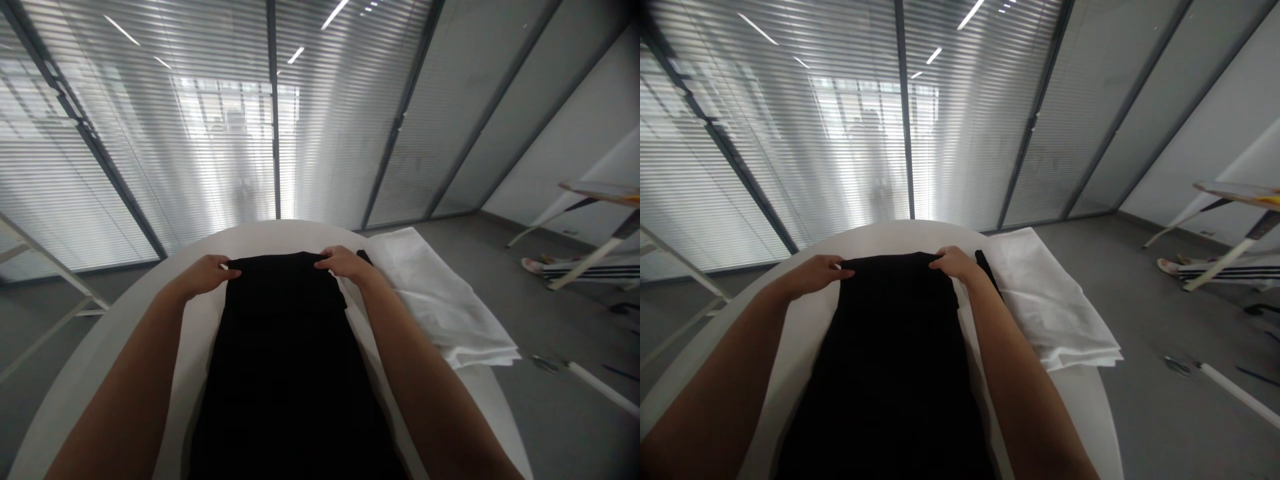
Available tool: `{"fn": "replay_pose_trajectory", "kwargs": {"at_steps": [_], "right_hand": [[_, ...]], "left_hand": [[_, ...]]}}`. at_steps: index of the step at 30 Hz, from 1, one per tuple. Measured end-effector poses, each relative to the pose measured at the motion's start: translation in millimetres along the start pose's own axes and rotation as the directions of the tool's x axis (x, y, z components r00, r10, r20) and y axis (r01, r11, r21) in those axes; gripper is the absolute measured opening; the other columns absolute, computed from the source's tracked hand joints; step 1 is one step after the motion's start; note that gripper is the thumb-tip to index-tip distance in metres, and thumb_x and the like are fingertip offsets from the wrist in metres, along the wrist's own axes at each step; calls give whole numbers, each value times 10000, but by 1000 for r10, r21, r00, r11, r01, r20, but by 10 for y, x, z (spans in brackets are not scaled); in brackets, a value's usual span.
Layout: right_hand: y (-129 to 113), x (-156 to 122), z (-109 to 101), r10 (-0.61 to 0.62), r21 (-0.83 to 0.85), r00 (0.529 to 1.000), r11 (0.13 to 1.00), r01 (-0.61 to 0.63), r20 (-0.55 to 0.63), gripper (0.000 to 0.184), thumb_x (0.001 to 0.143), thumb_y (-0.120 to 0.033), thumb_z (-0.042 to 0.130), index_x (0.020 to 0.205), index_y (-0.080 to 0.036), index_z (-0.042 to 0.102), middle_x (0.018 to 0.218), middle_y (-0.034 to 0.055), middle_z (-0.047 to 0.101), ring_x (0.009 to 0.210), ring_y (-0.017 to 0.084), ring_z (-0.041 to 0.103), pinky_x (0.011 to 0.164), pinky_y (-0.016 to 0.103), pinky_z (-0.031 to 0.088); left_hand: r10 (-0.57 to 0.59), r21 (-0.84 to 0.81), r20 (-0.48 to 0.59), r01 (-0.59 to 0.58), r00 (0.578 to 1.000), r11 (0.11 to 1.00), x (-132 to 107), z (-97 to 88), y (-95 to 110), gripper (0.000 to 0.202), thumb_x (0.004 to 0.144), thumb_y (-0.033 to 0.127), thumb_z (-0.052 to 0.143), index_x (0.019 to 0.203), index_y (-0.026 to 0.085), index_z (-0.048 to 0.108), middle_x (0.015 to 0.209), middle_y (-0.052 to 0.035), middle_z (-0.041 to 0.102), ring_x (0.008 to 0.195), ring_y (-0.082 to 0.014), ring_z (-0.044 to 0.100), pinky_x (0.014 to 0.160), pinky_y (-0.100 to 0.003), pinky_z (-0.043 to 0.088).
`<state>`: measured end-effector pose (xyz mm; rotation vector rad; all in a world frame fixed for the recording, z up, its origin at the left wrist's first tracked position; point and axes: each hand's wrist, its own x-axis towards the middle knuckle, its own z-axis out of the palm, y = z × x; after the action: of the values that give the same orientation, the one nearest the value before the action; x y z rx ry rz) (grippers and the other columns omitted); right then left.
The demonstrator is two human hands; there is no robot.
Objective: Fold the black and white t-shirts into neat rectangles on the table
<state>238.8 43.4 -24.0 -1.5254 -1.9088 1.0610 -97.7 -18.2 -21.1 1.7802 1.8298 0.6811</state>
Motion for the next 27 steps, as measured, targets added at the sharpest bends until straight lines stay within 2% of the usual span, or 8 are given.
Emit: {"fn": "replay_pose_trajectory", "kwargs": {"at_steps": [2, 5, 9, 12, 16, 19, 22, 27], "right_hand": [[-37, -31, -45, 2, 1, 1000, 1000, -2, -22, 133, 671, -203, 724, 780, -144, 675, 720, 55, 622, 616, 134, 518, 505, 237, 450], [-95, -98, -93, 89, 119, 995, 989, -84, -40, 240, 693, -218, 712, 925, -180, 662, 930, 93, 621, 733, 180, 537, 505, 292, 536], [-119, -149, -106, 120, 204, 993, 972, -116, -8, 353, 754, -272, 676, 1096, -232, 598, 1173, 119, 548, 905, 241, 535, 528, 394, 603], [-85, -128, -85, 79, 241, 997, 967, -83, 25, 360, 809, -308, 633, 1155, -255, 551, 1182, 112, 548, 942, 250, 544, 562, 426, 614], [-63, -91, -52, 42, 288, 999, 957, -47, 21, 344, 859, -319, 572, 1192, -281, 493, 1188, 93, 547, 959, 237, 557, 601, 416, 613], [-88, -78, -30, 4, 315, 1000, 949, 0, -11, 291, 877, -326, 542, 1159, -289, 477, 1173, 69, 554, 965, 215, 561, 631, 362, 599], [-108, -49, 2, -59, 373, 994, 923, 91, -97, 252, 851, -350, 560, 1082, -286, 482, 1067, 25, 579, 908, 180, 564, 641, 302, 564], [-81, 29, 92, -167, 525, 945, 797, 297, -280, 258, 747, -361, 613, 941, -263, 474, 927, -23, 558, 842, 148, 547, 640, 235, 489]], "left_hand": [[-110, -109, -7, 109, 994, 988, -46, -31, 93, 365, 575, 493, 768, 766, 191, 693, 730, -56, 696, 575, -182, 605, 424, -233, 433], [-243, -343, 22, 236, 970, 909, -124, -65, 241, 452, 535, 403, 827, 905, 178, 696, 902, -95, 712, 738, -229, 649, 463, -261, 526], [-255, -576, 57, 241, 965, 781, -171, -55, 308, 619, 529, 320, 867, 1090, 179, 648, 1040, -135, 681, 846, -274, 657, 526, -381, 604], [-290, -653, 21, 233, 957, 720, -138, -12, 239, 726, 509, 318, 895, 1170, 215, 613, 1137, -161, 636, 927, -335, 639, 520, -455, 610], [-321, -705, -6, 224, 947, 673, -79, 17, 131, 721, 501, 342, 903, 1151, 221, 618, 1213, -168, 589, 1037, -396, 586, 561, -521, 611], [-237, -740, -6, 155, 972, 654, -49, 22, 97, 589, 544, 338, 880, 1062, 201, 639, 1127, -128, 623, 1004, -330, 603, 618, -529, 614], [-126, -779, -103, -1, 987, 627, -8, 51, 81, 445, 570, 317, 857, 939, 188, 645, 978, -58, 639, 931, -245, 622, 676, -514, 613], [-31, -806, -276, -214, 961, 552, 56, 117, 69, 380, 590, 296, 815, 906, 206, 624, 855, 22, 612, 903, -173, 623, 808, -468, 582]]}}
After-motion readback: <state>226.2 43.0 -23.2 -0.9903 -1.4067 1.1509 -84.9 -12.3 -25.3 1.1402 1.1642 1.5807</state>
